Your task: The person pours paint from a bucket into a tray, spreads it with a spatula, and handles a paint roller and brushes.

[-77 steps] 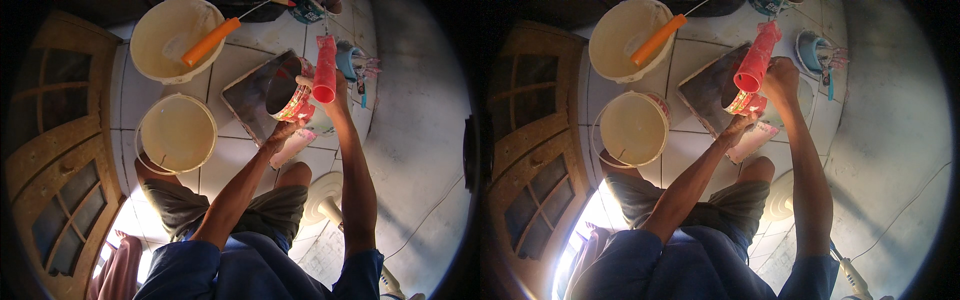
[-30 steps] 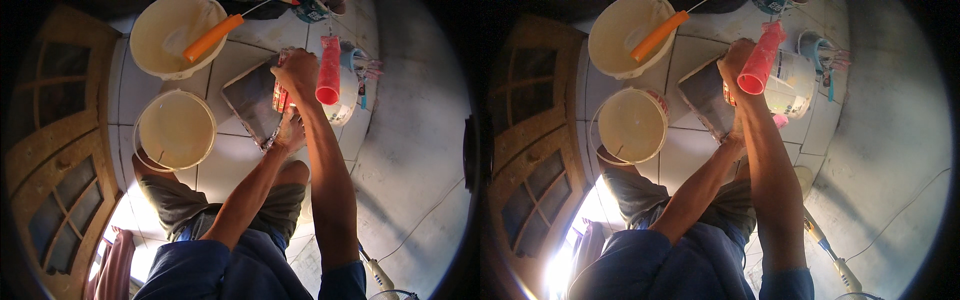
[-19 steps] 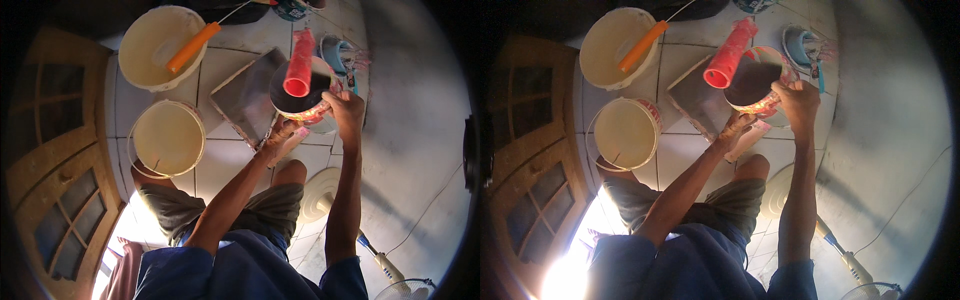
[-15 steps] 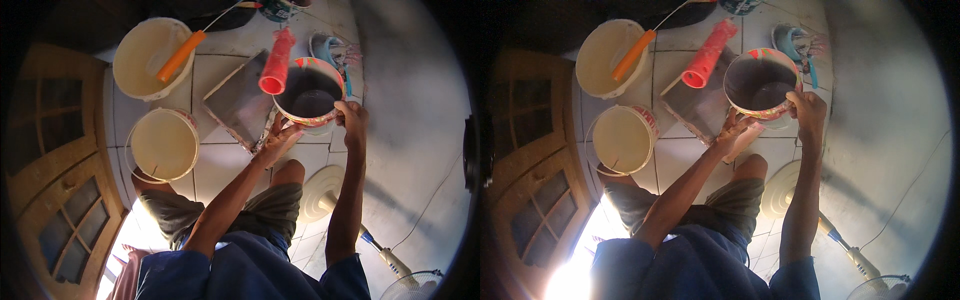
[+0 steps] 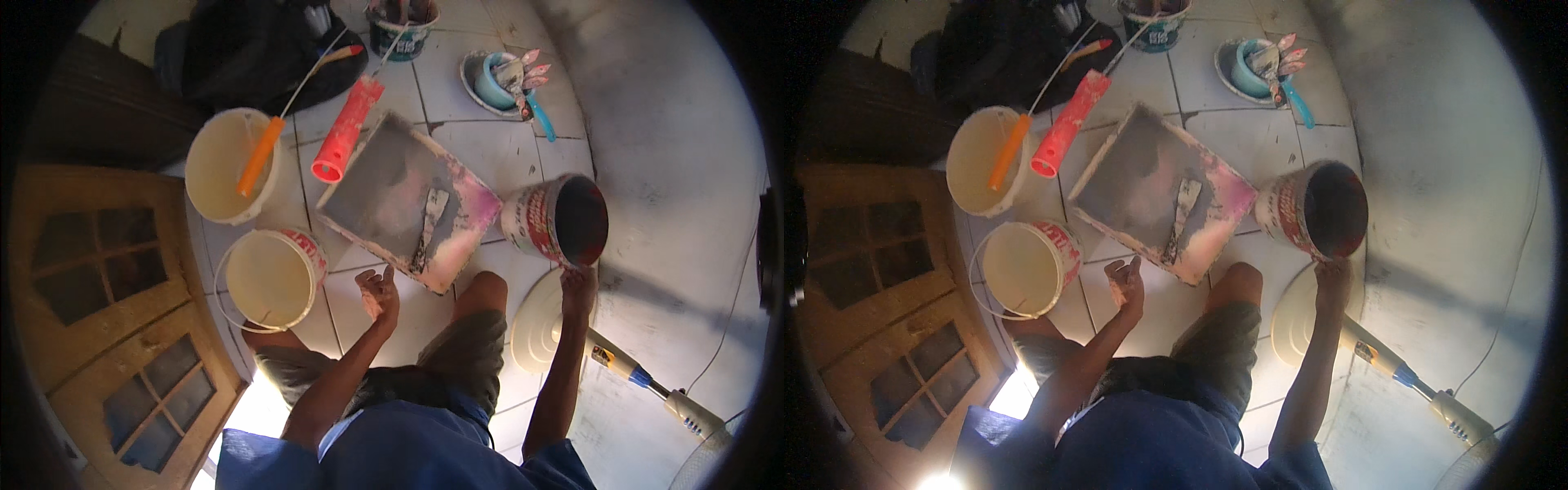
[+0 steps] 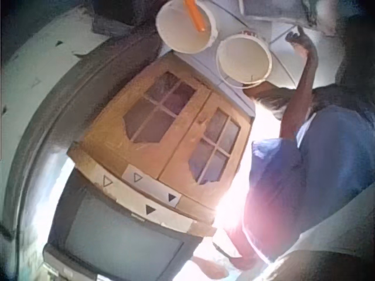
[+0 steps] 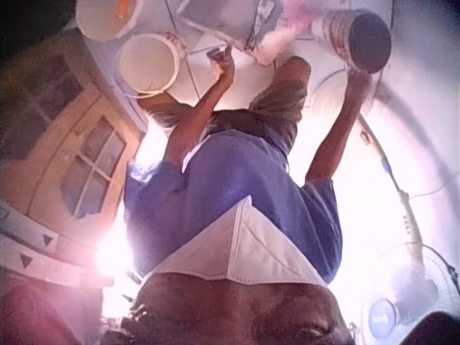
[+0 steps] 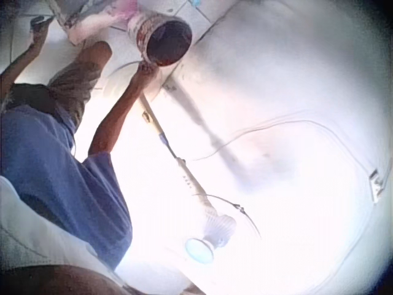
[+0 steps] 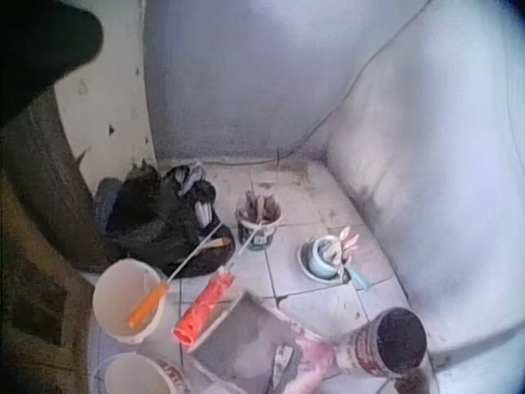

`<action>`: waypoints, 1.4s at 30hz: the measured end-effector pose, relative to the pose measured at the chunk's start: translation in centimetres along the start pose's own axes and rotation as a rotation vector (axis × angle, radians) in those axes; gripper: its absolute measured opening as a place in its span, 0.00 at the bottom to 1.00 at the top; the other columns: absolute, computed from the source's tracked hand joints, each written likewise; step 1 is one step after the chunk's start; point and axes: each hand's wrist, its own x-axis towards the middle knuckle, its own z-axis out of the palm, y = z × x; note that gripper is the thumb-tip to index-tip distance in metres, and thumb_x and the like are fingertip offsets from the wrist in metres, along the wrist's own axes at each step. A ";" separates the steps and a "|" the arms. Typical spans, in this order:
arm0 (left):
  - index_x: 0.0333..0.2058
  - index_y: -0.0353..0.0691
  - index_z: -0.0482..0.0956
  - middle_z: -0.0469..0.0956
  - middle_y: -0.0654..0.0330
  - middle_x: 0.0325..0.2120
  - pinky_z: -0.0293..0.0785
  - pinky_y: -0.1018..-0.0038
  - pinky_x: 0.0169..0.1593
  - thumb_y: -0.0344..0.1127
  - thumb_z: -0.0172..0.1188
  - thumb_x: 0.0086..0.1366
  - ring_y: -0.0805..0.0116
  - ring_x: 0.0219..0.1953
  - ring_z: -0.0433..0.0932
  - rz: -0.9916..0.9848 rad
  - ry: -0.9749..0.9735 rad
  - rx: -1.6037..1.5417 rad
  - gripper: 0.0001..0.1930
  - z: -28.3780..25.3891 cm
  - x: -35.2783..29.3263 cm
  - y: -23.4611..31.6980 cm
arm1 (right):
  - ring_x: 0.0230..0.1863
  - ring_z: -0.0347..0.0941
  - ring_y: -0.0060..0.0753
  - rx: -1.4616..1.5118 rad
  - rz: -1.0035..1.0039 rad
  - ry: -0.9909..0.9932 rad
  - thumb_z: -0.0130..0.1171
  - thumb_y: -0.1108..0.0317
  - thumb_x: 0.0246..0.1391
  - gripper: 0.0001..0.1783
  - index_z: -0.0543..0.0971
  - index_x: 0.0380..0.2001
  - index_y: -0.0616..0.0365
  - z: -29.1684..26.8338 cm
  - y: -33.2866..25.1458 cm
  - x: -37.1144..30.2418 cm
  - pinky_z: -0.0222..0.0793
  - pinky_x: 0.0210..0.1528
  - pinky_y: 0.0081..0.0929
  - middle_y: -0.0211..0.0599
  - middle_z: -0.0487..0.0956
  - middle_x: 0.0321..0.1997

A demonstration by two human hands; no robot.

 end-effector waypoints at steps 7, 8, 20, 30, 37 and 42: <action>0.48 0.36 0.69 0.75 0.54 0.38 0.74 0.67 0.44 0.61 0.48 0.64 0.61 0.37 0.76 -0.240 -0.386 -1.170 0.31 -6.4 4.3 13.1 | 0.36 0.71 0.28 0.293 0.025 0.010 0.51 0.63 0.58 0.09 0.71 0.36 0.56 -11.5 7.3 3.7 0.70 0.37 0.20 0.33 0.74 0.36; 0.50 0.35 0.68 0.76 0.53 0.36 0.74 0.67 0.45 0.64 0.46 0.64 0.61 0.35 0.77 -0.234 -0.512 -1.283 0.34 -8.0 4.1 17.4 | 0.37 0.72 0.28 0.415 0.105 0.120 0.51 0.61 0.58 0.11 0.71 0.39 0.56 -13.0 7.3 3.9 0.70 0.37 0.22 0.34 0.74 0.36; 0.43 0.37 0.76 0.75 0.64 0.24 0.66 0.81 0.23 0.53 0.53 0.64 0.78 0.22 0.73 0.025 -0.859 -0.627 0.23 -17.2 4.3 32.1 | 0.42 0.73 0.30 -0.296 -0.384 -0.280 0.56 0.73 0.54 0.15 0.73 0.45 0.67 4.4 4.2 -2.4 0.69 0.44 0.26 0.40 0.77 0.36; 0.28 0.37 0.76 0.72 0.64 0.20 0.66 0.79 0.23 0.46 0.54 0.63 0.76 0.19 0.69 0.254 -0.610 -0.452 0.16 -17.8 1.5 35.5 | 0.40 0.76 0.33 0.590 0.375 -0.997 0.59 0.53 0.55 0.20 0.77 0.37 0.62 34.2 -15.8 -7.8 0.70 0.44 0.27 0.40 0.79 0.35; 0.36 0.35 0.76 0.76 0.53 0.26 0.71 0.65 0.39 0.48 0.61 0.59 0.60 0.31 0.75 0.665 0.007 -0.099 0.19 -22.8 9.9 29.9 | 0.27 0.72 0.25 0.922 0.549 -1.205 0.59 0.65 0.52 0.12 0.76 0.36 0.60 35.7 -20.4 -7.8 0.68 0.35 0.21 0.36 0.78 0.31; 0.52 0.34 0.67 0.71 0.48 0.43 0.67 0.56 0.51 0.39 0.69 0.48 0.50 0.49 0.69 0.630 0.267 0.593 0.33 -23.7 16.2 22.3 | 0.22 0.67 0.21 1.204 0.758 -1.293 0.54 0.64 0.54 0.18 0.72 0.46 0.60 32.7 -23.4 -6.8 0.64 0.29 0.21 0.30 0.73 0.25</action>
